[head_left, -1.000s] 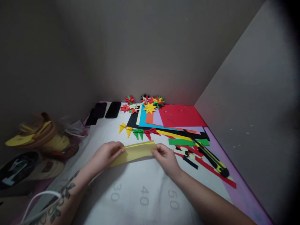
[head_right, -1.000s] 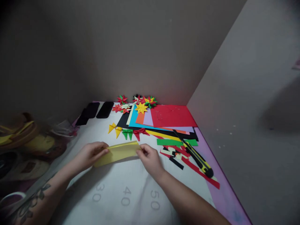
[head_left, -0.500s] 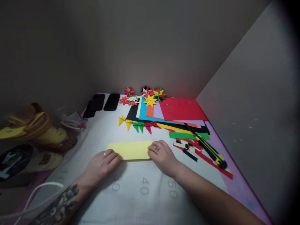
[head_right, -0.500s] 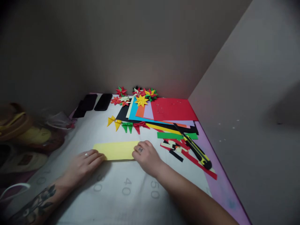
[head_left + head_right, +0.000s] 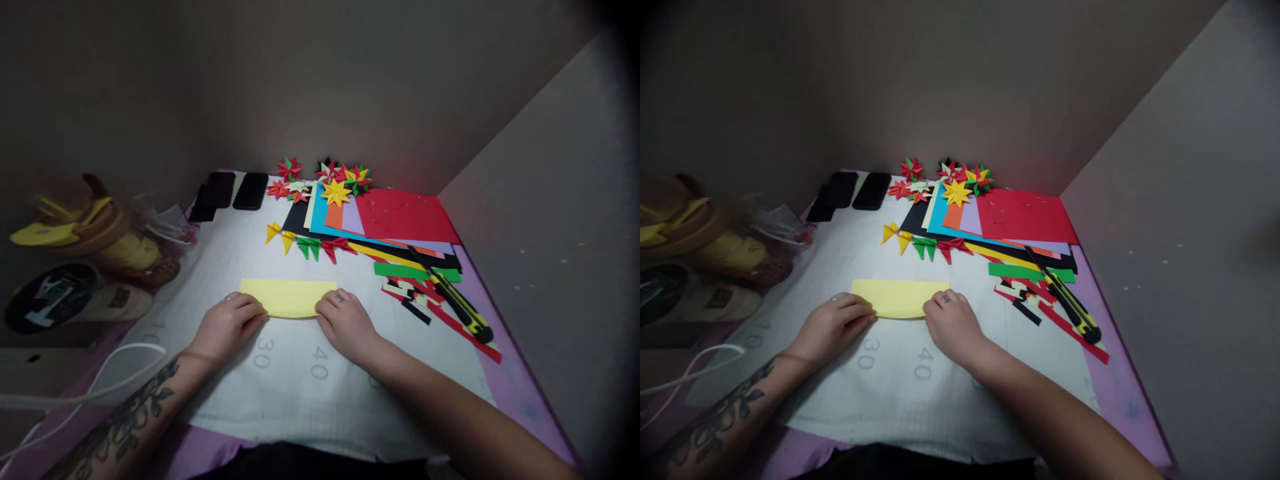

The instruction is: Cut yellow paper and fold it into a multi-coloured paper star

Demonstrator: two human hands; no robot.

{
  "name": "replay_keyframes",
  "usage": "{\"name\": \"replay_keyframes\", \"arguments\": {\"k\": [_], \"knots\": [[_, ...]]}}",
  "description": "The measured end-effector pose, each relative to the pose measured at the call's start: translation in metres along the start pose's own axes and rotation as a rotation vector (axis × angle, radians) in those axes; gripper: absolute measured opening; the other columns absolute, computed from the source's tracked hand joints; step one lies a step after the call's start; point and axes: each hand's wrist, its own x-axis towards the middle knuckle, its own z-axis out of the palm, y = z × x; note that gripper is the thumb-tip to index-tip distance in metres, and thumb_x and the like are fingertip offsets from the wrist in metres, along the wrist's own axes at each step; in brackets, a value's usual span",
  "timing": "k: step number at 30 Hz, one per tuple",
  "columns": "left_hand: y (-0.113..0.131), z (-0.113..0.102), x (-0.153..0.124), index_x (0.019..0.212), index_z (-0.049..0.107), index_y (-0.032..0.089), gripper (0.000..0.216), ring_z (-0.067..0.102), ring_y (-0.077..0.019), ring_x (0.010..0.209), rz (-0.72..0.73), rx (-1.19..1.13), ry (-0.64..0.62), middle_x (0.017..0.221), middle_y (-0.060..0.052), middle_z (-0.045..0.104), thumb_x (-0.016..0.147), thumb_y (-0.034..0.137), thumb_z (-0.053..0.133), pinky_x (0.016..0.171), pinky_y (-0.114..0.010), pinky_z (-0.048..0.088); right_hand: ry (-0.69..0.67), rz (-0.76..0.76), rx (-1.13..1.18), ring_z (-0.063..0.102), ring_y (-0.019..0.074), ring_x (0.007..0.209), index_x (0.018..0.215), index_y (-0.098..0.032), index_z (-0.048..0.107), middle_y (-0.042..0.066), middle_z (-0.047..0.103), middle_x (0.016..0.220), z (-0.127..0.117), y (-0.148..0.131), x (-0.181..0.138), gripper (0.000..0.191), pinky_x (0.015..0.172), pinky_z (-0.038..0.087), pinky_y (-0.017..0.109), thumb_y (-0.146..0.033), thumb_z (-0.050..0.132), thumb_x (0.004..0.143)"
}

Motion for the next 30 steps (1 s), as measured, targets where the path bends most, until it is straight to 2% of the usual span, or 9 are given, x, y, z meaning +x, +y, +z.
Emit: {"name": "replay_keyframes", "arguments": {"k": [4,9,16,26,30], "knots": [[0.005,0.001,0.002,0.085,0.066,0.019,0.021,0.058,-0.0188,0.083,-0.03,0.03,-0.001,0.086,-0.006,0.065,0.09,0.029,0.048,0.073,-0.031,0.047,-0.01,-0.055,-0.09,0.05,0.0215,0.083,0.081,-0.019,0.06,0.007,0.061,0.085,0.005,-0.009,0.005,0.011,0.073,0.033,0.034,-0.015,0.051,0.087],[0.005,0.004,-0.001,0.089,0.066,0.019,0.021,0.057,-0.0196,0.085,-0.01,0.053,0.01,0.09,-0.006,0.065,0.091,0.028,0.047,0.076,-0.032,0.047,0.004,-0.12,-0.138,0.048,0.021,0.081,0.082,-0.019,0.06,0.007,0.061,0.083,0.012,-0.005,0.008,0.016,0.072,0.033,0.034,-0.007,0.05,0.085],[0.003,0.001,0.001,0.085,0.068,0.02,0.021,0.057,-0.018,0.082,-0.093,-0.096,-0.011,0.085,-0.005,0.066,0.09,0.029,0.05,0.077,-0.032,0.044,-0.084,0.031,0.089,0.051,0.0201,0.085,0.08,-0.017,0.062,0.006,0.061,0.084,0.0,-0.001,0.011,0.015,0.075,0.038,0.031,-0.018,0.05,0.089],[0.004,-0.005,0.014,0.069,0.061,0.018,0.025,0.054,-0.017,0.073,-0.255,-0.052,-0.124,0.073,-0.003,0.062,0.087,0.026,0.046,0.073,-0.031,0.04,-0.205,0.144,0.026,0.049,0.0197,0.084,0.078,-0.017,0.06,0.007,0.058,0.087,-0.006,-0.001,0.019,0.021,0.072,0.034,0.03,-0.019,0.043,0.09],[0.007,-0.004,0.015,0.07,0.061,0.018,0.023,0.053,-0.018,0.075,-0.272,-0.011,-0.14,0.075,-0.004,0.062,0.086,0.024,0.046,0.073,-0.03,0.04,-0.226,0.162,-0.008,0.049,0.0212,0.087,0.079,-0.018,0.06,0.007,0.059,0.089,-0.008,-0.002,0.02,0.019,0.071,0.033,0.031,-0.02,0.043,0.089]]}}
